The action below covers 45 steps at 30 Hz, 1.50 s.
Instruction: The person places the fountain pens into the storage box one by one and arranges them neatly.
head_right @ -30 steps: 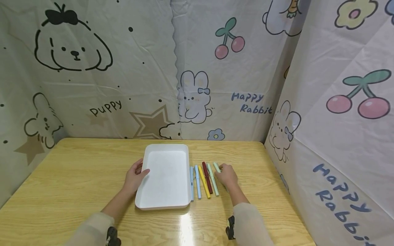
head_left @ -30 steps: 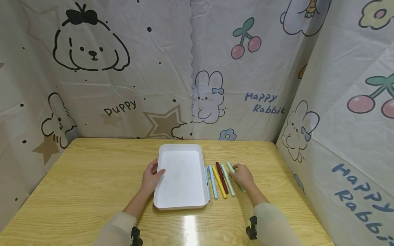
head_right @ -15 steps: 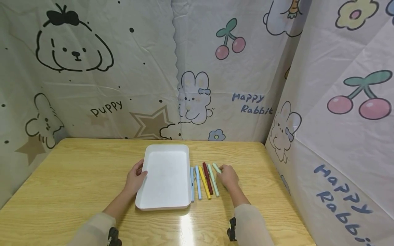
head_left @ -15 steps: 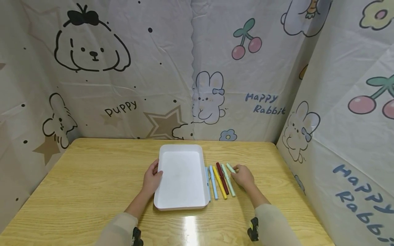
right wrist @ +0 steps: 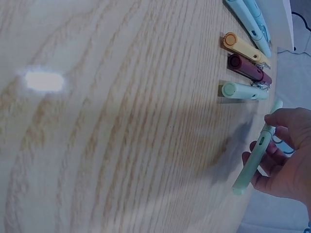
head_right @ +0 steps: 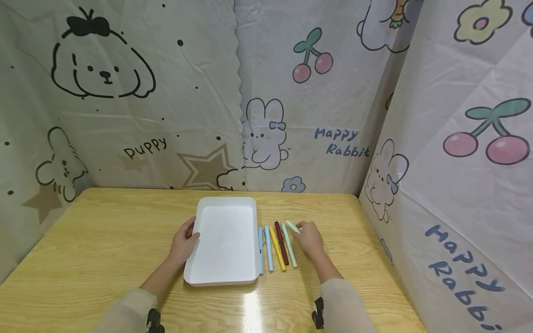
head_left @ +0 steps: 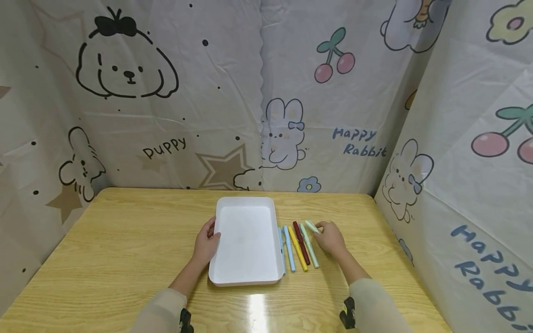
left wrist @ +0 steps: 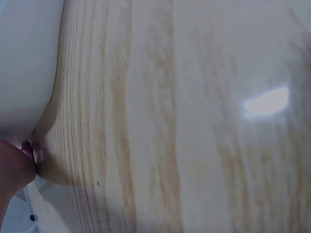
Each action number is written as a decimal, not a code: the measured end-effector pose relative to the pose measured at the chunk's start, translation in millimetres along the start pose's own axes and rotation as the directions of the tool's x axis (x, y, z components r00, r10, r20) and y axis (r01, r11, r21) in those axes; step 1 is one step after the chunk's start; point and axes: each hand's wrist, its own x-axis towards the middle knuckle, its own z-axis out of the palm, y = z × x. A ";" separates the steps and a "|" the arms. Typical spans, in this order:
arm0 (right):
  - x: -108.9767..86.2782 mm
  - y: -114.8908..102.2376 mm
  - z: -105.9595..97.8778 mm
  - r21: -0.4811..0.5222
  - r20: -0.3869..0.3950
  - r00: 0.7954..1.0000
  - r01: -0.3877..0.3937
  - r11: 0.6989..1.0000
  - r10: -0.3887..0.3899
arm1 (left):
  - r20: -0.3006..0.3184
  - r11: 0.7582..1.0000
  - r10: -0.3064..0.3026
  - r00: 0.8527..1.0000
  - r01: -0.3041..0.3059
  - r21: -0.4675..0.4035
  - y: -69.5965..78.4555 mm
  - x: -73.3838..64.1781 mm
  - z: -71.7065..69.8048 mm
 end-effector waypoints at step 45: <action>-5.4 -49.5 -11.9 -0.025 0.094 0.976 0.201 0.979 -0.198 | 0.010 0.999 -0.021 1.000 0.020 0.044 2.6 0.0 -0.5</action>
